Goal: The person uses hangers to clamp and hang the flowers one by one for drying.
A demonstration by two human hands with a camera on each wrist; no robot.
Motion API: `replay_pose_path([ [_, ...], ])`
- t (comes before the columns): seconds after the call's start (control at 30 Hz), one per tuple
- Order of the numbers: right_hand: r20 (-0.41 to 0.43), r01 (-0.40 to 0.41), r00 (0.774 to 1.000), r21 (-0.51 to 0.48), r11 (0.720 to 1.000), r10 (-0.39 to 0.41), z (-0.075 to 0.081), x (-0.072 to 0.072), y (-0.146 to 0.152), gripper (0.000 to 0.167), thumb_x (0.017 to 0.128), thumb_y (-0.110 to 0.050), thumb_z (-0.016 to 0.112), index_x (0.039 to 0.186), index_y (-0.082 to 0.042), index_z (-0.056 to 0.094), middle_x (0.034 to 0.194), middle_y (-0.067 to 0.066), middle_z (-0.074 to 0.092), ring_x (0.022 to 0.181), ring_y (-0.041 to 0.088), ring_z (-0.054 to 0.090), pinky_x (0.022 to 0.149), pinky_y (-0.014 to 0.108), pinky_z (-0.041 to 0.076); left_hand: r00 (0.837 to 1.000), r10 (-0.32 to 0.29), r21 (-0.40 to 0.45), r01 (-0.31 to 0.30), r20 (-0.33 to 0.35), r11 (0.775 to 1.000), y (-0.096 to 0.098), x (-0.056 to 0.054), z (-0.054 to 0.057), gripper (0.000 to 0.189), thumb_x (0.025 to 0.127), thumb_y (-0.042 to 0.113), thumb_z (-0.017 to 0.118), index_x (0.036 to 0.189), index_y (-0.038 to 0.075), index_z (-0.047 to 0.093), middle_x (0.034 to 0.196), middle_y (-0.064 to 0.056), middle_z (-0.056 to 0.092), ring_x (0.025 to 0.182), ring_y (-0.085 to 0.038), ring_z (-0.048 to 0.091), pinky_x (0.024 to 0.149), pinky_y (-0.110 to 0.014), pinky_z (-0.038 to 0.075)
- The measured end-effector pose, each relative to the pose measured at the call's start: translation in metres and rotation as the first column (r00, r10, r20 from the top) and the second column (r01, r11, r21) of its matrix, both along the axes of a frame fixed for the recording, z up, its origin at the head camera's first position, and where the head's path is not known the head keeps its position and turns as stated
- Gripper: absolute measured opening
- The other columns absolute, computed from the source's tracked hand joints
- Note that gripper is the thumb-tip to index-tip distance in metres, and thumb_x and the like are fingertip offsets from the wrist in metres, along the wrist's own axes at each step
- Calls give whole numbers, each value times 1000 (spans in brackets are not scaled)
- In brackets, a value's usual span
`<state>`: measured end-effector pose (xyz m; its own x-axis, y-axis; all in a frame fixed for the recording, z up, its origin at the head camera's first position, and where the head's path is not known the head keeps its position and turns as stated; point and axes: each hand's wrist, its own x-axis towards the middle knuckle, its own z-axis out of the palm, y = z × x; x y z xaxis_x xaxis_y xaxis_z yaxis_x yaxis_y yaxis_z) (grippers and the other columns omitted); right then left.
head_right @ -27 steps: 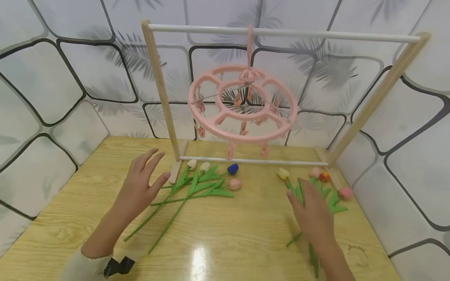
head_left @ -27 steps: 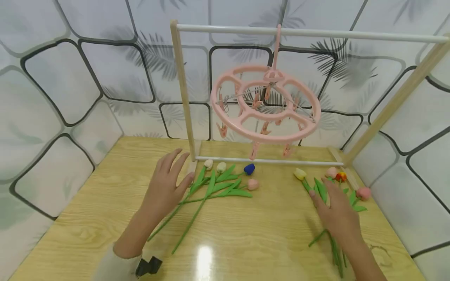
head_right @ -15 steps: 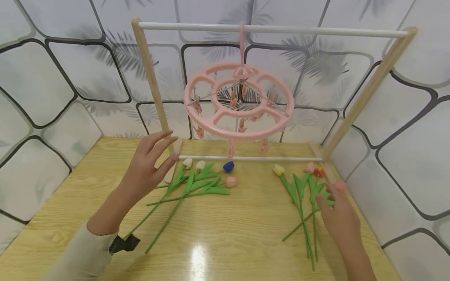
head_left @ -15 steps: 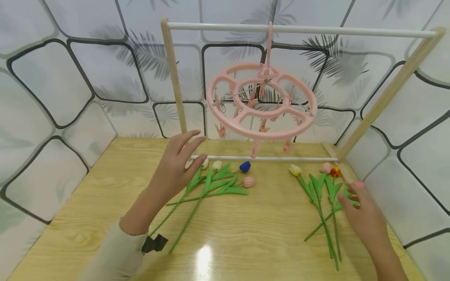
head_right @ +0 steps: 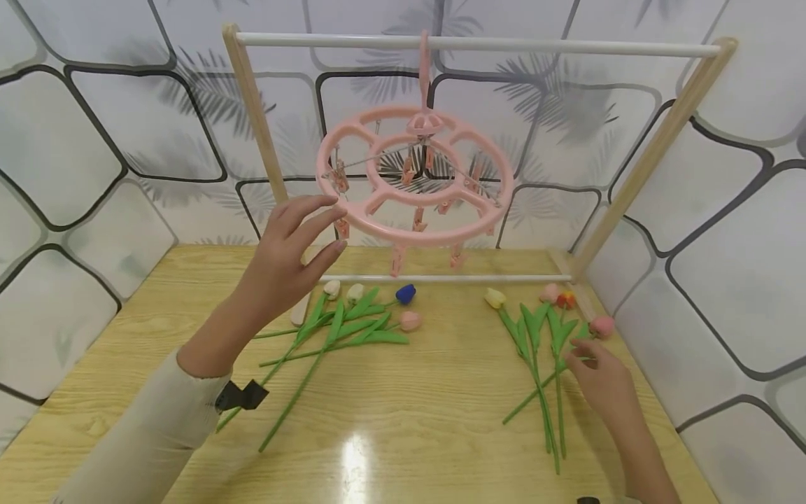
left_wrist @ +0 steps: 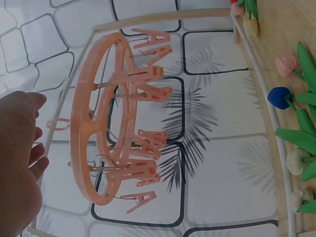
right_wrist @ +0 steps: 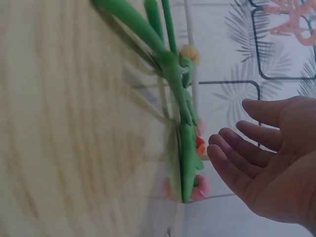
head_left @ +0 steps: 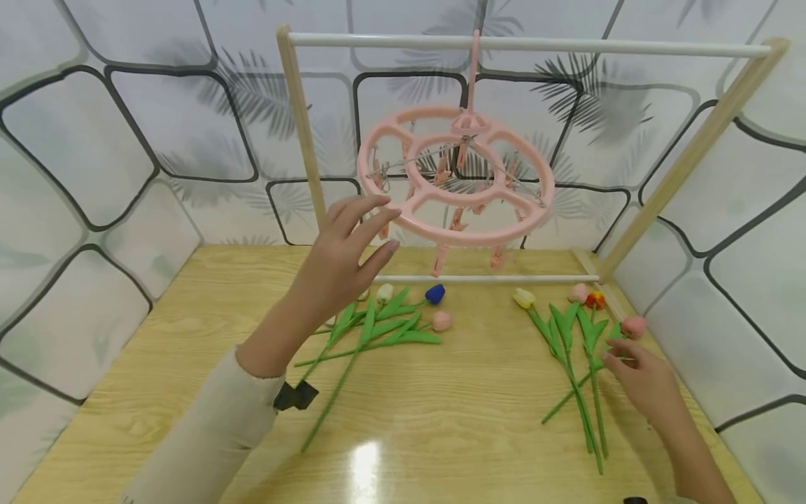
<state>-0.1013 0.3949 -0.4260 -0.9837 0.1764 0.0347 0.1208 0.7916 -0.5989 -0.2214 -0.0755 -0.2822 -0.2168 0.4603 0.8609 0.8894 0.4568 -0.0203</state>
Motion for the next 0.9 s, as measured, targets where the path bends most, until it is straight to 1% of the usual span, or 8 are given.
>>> replay_pose_path([
  [0.1, 36, -25, 999, -13, 1000, 26, -3, -4, -5, 56, 106, -39, 52, 142, 4, 51, 128, 28, 61, 107, 42, 64, 69, 32, 53, 1000, -10, -6, 10, 0, 1000, 6, -3, 4, 35, 97, 13, 69, 129, 0, 64, 134, -22, 57, 123, -39, 50, 105, -48, 42],
  [0.2, 64, -51, 997, -17, 999, 52, -6, -8, -11, 58, 105, -40, 53, 141, 5, 52, 127, 28, 61, 107, 42, 64, 74, 39, 56, 1000, -23, -6, 23, 13, 1000, 12, -7, 6, 36, 97, 14, 69, 129, 1, 63, 134, -21, 57, 122, -38, 50, 105, -48, 43],
  [0.3, 75, -79, 994, -16, 997, 80, -8, -11, -16, 58, 105, -40, 54, 140, 6, 53, 127, 30, 61, 112, 46, 61, 81, 48, 57, 999, -34, -12, 34, 27, 999, 17, -11, 5, 37, 96, 14, 70, 130, 1, 63, 133, -19, 57, 123, -36, 50, 107, -47, 42],
  [0.37, 76, -90, 993, -15, 996, 91, -9, -12, -19, 56, 104, -38, 55, 138, 7, 54, 126, 31, 62, 113, 47, 60, 83, 51, 57, 998, -45, -18, 45, 37, 999, 19, -15, 4, 39, 96, 14, 71, 131, 1, 63, 133, -19, 57, 124, -35, 51, 109, -46, 41],
  [0.5, 92, -105, 990, -13, 994, 106, -8, -13, -23, 52, 104, -33, 57, 136, 7, 56, 121, 28, 64, 109, 43, 63, 78, 44, 57, 995, -80, -23, 81, 57, 996, 24, -21, 1, 39, 95, 14, 72, 131, 1, 63, 132, -18, 58, 125, -34, 51, 110, -45, 41],
  [0.6, 86, -121, 989, 7, 993, 120, -8, -14, -26, 48, 102, -29, 60, 133, 8, 58, 115, 25, 67, 105, 39, 65, 75, 39, 56, 993, -96, -26, 97, 63, 995, 26, -26, 0, 37, 95, 13, 72, 128, 0, 64, 130, -18, 60, 124, -33, 52, 110, -44, 41],
  [0.77, 66, -150, 987, 58, 987, 146, -8, -19, -31, 42, 98, -24, 66, 126, 8, 63, 109, 24, 70, 99, 37, 67, 73, 39, 55, 993, -100, -37, 103, 65, 994, 27, -30, -1, 34, 94, 13, 73, 124, 0, 66, 128, -18, 62, 123, -33, 54, 111, -44, 41],
  [0.9, 81, -175, 982, 88, 981, 168, -10, -23, -33, 40, 97, -23, 68, 122, 7, 64, 105, 22, 70, 93, 33, 67, 68, 37, 54, 994, -92, -48, 95, 57, 994, 27, -33, -2, 31, 93, 15, 74, 121, 2, 68, 127, -17, 63, 122, -33, 55, 111, -44, 40],
])
